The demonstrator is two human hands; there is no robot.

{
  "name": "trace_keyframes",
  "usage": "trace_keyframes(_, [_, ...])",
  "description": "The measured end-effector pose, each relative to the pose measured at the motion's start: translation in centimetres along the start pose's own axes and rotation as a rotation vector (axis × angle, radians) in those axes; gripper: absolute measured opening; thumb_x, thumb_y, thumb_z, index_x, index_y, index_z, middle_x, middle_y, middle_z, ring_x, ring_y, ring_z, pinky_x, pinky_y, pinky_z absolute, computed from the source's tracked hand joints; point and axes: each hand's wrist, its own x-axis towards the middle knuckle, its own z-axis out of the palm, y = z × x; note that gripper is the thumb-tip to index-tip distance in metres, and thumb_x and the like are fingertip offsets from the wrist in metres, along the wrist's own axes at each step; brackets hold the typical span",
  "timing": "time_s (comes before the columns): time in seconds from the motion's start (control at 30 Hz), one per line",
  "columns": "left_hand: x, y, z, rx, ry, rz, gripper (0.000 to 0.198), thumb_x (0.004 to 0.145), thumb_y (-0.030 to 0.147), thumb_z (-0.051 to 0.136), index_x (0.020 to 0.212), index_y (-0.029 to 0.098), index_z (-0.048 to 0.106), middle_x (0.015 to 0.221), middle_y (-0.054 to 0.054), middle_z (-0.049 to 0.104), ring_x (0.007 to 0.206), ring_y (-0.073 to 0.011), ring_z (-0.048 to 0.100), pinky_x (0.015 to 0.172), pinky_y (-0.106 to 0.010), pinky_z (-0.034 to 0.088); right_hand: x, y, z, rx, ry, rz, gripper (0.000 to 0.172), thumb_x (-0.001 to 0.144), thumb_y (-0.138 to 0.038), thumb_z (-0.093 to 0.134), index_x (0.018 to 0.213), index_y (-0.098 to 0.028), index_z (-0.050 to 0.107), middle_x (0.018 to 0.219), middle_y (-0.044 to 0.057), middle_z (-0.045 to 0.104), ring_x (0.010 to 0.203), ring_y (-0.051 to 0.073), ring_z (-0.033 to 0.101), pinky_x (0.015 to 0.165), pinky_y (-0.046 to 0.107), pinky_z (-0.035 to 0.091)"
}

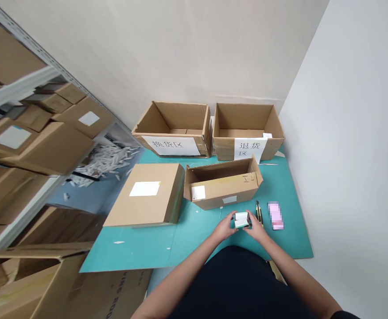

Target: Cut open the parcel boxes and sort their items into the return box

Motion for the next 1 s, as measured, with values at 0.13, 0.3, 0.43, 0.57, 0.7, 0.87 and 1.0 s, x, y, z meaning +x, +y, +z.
trace_keyframes(0.13, [-0.3, 0.0, 0.0, 0.010, -0.006, 0.006, 0.082, 0.066, 0.013, 0.074, 0.141, 0.025, 0.045, 0.138, -0.011, 0.062, 0.125, -0.0285, 0.061, 0.102, -0.043, 0.051, -0.1, -0.2, 0.1, 0.018, -0.006, 0.004, 0.071, 0.065, -0.022, 0.077, 0.133, -0.028, 0.058, 0.132, 0.009, 0.064, 0.116, 0.032, 0.067, 0.094, 0.050, 0.057])
trace_keyframes(0.3, [-0.7, -0.4, 0.0, 0.002, 0.010, 0.019, 0.081, 0.065, 0.011, 0.072, 0.140, 0.025, 0.045, 0.136, -0.011, 0.062, 0.120, -0.0276, 0.063, 0.097, -0.041, 0.054, -0.2, -0.4, 0.4, 0.053, -0.027, 0.030, 0.070, 0.065, -0.019, 0.078, 0.131, -0.029, 0.060, 0.131, 0.010, 0.065, 0.113, 0.033, 0.068, 0.089, 0.047, 0.060])
trace_keyframes(0.43, [-1.1, -0.6, -0.1, 0.001, 0.002, 0.003, 0.080, 0.067, 0.013, 0.071, 0.141, 0.024, 0.044, 0.137, -0.011, 0.061, 0.119, -0.0260, 0.063, 0.098, -0.039, 0.053, -0.2, -0.8, 0.7, 0.066, -0.123, 0.113, 0.080, 0.065, -0.016, 0.075, 0.140, -0.031, 0.052, 0.143, 0.009, 0.057, 0.124, 0.032, 0.062, 0.100, 0.047, 0.055])
trace_keyframes(0.57, [-1.1, -0.4, -0.3, -0.001, -0.002, -0.015, 0.081, 0.066, 0.012, 0.071, 0.141, 0.024, 0.043, 0.140, -0.010, 0.059, 0.124, -0.0257, 0.060, 0.104, -0.039, 0.049, -0.2, -1.1, 0.6, 0.055, -0.171, 0.146, 0.085, 0.066, -0.017, 0.074, 0.144, -0.033, 0.046, 0.150, 0.008, 0.050, 0.132, 0.031, 0.055, 0.107, 0.048, 0.049])
trace_keyframes(0.7, [-0.8, -0.2, -0.3, -0.014, -0.002, -0.035, 0.083, 0.065, 0.009, 0.072, 0.142, 0.023, 0.043, 0.137, -0.011, 0.062, 0.124, -0.0272, 0.060, 0.104, -0.041, 0.049, -0.1, -0.8, 0.5, 0.114, -0.189, 0.146, 0.086, 0.069, -0.020, 0.074, 0.147, -0.032, 0.042, 0.151, 0.009, 0.047, 0.132, 0.030, 0.055, 0.104, 0.047, 0.052])
trace_keyframes(0.87, [-0.6, 0.3, -0.3, -0.032, 0.001, -0.028, 0.080, 0.064, 0.007, 0.071, 0.138, 0.022, 0.045, 0.132, -0.010, 0.064, 0.123, -0.0261, 0.061, 0.104, -0.041, 0.049, 0.1, -0.7, 0.3, 0.157, -0.199, 0.134, 0.084, 0.068, -0.020, 0.076, 0.145, -0.030, 0.045, 0.148, 0.010, 0.049, 0.130, 0.029, 0.056, 0.101, 0.046, 0.054])
trace_keyframes(1.0, [-0.8, 0.9, -0.7, -0.043, 0.035, 0.018, 0.078, 0.062, 0.007, 0.073, 0.135, 0.024, 0.050, 0.133, -0.009, 0.063, 0.124, -0.0264, 0.060, 0.107, -0.043, 0.047, 0.3, -1.4, -0.2, 0.184, -0.192, 0.148, 0.081, 0.066, -0.021, 0.078, 0.142, -0.030, 0.049, 0.143, 0.010, 0.053, 0.126, 0.029, 0.058, 0.098, 0.046, 0.055])
